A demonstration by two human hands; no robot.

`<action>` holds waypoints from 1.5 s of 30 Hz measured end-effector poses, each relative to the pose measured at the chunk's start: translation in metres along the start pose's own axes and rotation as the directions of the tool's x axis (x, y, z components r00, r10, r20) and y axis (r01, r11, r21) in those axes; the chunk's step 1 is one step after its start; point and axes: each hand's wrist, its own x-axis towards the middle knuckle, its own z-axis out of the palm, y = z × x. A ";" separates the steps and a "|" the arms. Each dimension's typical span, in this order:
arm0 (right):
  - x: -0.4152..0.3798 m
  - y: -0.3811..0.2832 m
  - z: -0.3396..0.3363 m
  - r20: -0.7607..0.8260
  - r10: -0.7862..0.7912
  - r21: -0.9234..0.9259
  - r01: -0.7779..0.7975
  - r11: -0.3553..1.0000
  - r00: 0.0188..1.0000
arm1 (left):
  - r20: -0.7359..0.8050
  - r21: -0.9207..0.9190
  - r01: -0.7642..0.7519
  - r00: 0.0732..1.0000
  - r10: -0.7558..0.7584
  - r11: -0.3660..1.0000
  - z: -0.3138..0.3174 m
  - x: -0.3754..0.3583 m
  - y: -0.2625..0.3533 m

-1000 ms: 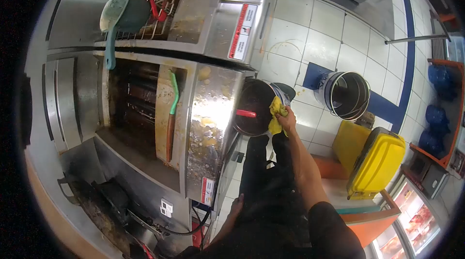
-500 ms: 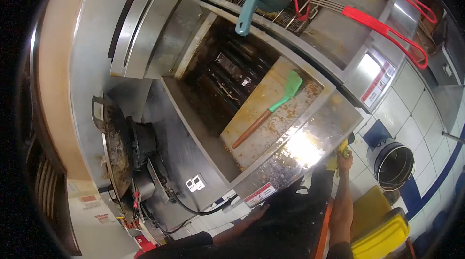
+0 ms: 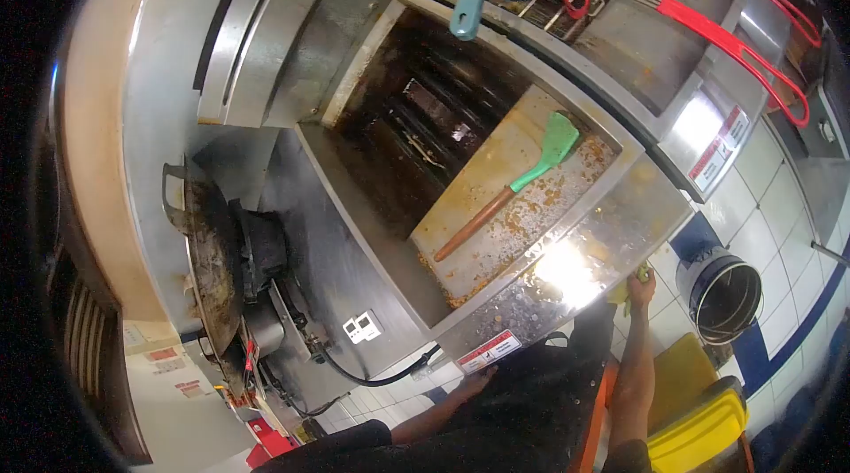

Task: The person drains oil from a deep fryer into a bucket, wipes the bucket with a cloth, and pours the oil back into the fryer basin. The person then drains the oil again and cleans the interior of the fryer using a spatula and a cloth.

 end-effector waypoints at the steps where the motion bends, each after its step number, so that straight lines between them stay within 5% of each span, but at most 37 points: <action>1: 0.001 0.002 0.000 -0.017 0.006 -0.004 -0.006 1.000 1.000 | 0.015 0.010 -0.003 1.000 0.003 1.000 -0.002 -0.002 0.002; 3: 0.003 -0.002 -0.004 -0.047 0.084 -0.294 -0.094 0.951 0.995 | -0.042 -0.050 -0.068 0.997 0.066 0.996 -0.004 -0.005 0.000; 5: 0.031 0.071 -0.009 -0.118 -0.014 -0.244 -0.015 0.970 0.993 | -0.099 0.063 0.087 0.992 -0.080 0.994 -0.004 -0.001 0.001; 6: -0.009 -0.022 0.006 -0.137 0.085 -0.281 -0.121 0.952 0.987 | -0.137 0.041 -0.016 0.990 0.022 0.999 -0.003 0.000 -0.002; 8: 0.005 0.012 0.006 -0.181 0.029 -0.361 -0.094 0.928 0.983 | -0.099 0.053 -0.138 0.985 0.143 0.989 -0.009 0.003 -0.002; 9: -0.016 -0.033 0.006 -0.161 -0.030 -0.411 -0.039 0.911 0.987 | -0.025 0.067 -0.039 0.999 0.041 0.997 -0.016 0.008 -0.003; 11: -0.030 -0.065 0.007 -0.183 0.171 -0.319 -0.223 0.921 0.968 | 0.070 0.122 0.171 0.981 -0.180 0.978 -0.025 0.013 -0.003; 13: -0.021 -0.045 0.009 -0.270 0.168 -0.427 -0.274 0.862 0.948 | -0.059 0.109 0.110 0.993 -0.104 0.988 -0.018 0.017 -0.018; 19: -0.021 -0.044 0.006 -0.218 0.167 -0.379 -0.241 0.893 0.962 | 0.008 0.174 0.125 0.992 -0.128 0.977 -0.035 0.017 -0.003; 21: -0.029 -0.072 0.002 -0.139 0.274 -0.385 -0.307 0.870 0.952 | -0.026 0.204 0.107 0.994 -0.104 0.973 -0.038 0.011 0.010; 27: -0.025 -0.046 0.006 -0.206 0.091 -0.435 -0.175 0.883 0.974 | 0.079 0.255 0.133 0.984 -0.158 0.958 -0.043 0.033 -0.008; 29: -0.018 -0.031 0.008 -0.232 0.140 -0.395 -0.225 0.891 0.963 | 0.020 0.208 0.075 0.997 -0.081 0.975 -0.036 0.038 -0.020; 30: -0.017 -0.030 0.007 -0.198 0.083 -0.329 -0.146 0.933 0.977 | 0.114 0.227 0.198 0.967 -0.228 0.954 -0.039 0.038 -0.011; 31: -0.028 -0.064 0.005 -0.131 0.085 -0.288 -0.120 0.950 0.988 | 0.042 0.243 0.141 0.987 -0.155 0.960 -0.028 0.044 -0.027; 32: -0.012 -0.021 0.007 -0.167 0.030 -0.362 -0.090 0.928 0.985 | -0.034 0.267 0.091 0.996 -0.085 0.959 -0.021 0.052 -0.044; 33: -0.010 -0.024 0.005 -0.127 0.099 -0.321 -0.135 0.937 0.987 | 0.089 0.159 0.094 0.990 -0.109 0.983 -0.032 0.027 -0.002; 35: -0.019 -0.040 0.004 -0.157 0.022 -0.441 -0.090 0.893 0.987 | -0.171 0.168 0.004 0.985 0.025 0.986 -0.029 0.013 0.006; 38: -0.013 -0.035 0.002 -0.123 0.130 -0.399 -0.169 0.901 0.984 | -0.066 0.138 0.067 0.996 -0.059 0.988 -0.020 0.014 0.003; 45: -0.014 -0.041 0.004 -0.068 0.100 -0.235 -0.113 0.965 0.993 | -0.008 0.109 0.106 0.994 -0.106 0.988 -0.013 0.018 -0.005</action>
